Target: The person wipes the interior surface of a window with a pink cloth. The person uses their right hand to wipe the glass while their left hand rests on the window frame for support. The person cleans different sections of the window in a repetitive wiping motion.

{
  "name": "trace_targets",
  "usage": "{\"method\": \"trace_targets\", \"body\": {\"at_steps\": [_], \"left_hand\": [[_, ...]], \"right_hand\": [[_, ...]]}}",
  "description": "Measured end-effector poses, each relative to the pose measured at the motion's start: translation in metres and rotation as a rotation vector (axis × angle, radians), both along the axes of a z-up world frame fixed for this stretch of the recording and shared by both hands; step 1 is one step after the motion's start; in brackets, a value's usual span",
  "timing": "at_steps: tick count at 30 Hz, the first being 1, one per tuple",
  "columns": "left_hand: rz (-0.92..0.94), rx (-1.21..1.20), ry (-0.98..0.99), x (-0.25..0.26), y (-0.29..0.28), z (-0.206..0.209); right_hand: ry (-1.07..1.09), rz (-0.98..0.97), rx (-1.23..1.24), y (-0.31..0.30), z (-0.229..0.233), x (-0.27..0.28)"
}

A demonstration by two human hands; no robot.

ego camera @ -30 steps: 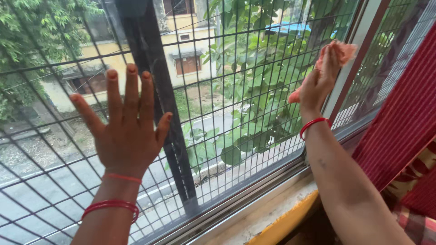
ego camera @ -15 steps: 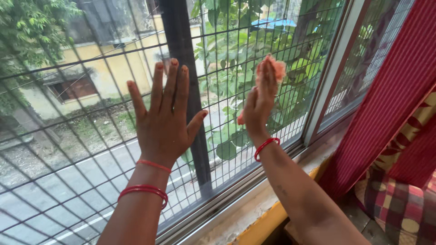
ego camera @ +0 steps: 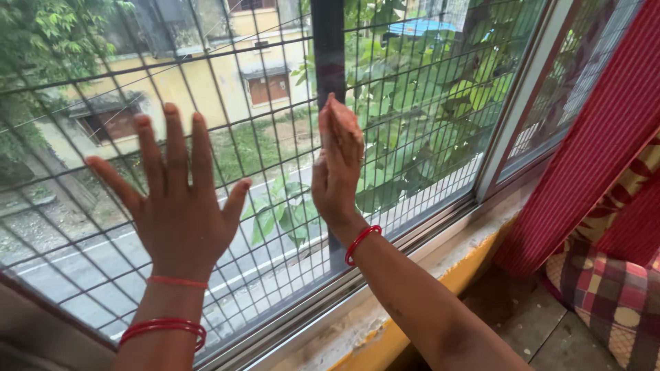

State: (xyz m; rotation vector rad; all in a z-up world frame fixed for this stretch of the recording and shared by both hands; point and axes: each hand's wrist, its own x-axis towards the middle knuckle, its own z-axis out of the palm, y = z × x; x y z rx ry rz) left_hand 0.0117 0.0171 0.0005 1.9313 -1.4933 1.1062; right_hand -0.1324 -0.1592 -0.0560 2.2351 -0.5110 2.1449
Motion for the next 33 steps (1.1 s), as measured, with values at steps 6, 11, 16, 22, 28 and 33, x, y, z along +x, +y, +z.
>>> {"method": "trace_targets", "body": {"at_steps": [6, 11, 16, 22, 28, 33], "left_hand": [[0.114, -0.044, 0.119, 0.026, 0.042, 0.000], [0.017, -0.196, 0.128, 0.040, 0.064, -0.008], [-0.156, -0.269, 0.138, 0.052, 0.078, -0.011], [-0.351, -0.364, 0.234, 0.054, 0.094, -0.012], [-0.382, -0.359, 0.177, 0.062, 0.110, -0.014], [-0.283, -0.308, 0.154, 0.057, 0.102, -0.023]], "right_hand": [[0.081, 0.022, -0.030, 0.044, -0.006, 0.036], [0.096, 0.092, -0.105, 0.088, -0.014, 0.078], [0.079, 0.270, -0.203, 0.130, -0.017, 0.110], [0.109, 0.501, -0.153, 0.180, -0.016, 0.140], [0.289, 0.447, -0.203, 0.192, -0.018, 0.142], [0.417, 0.427, -0.373, 0.166, -0.022, 0.136]]}}
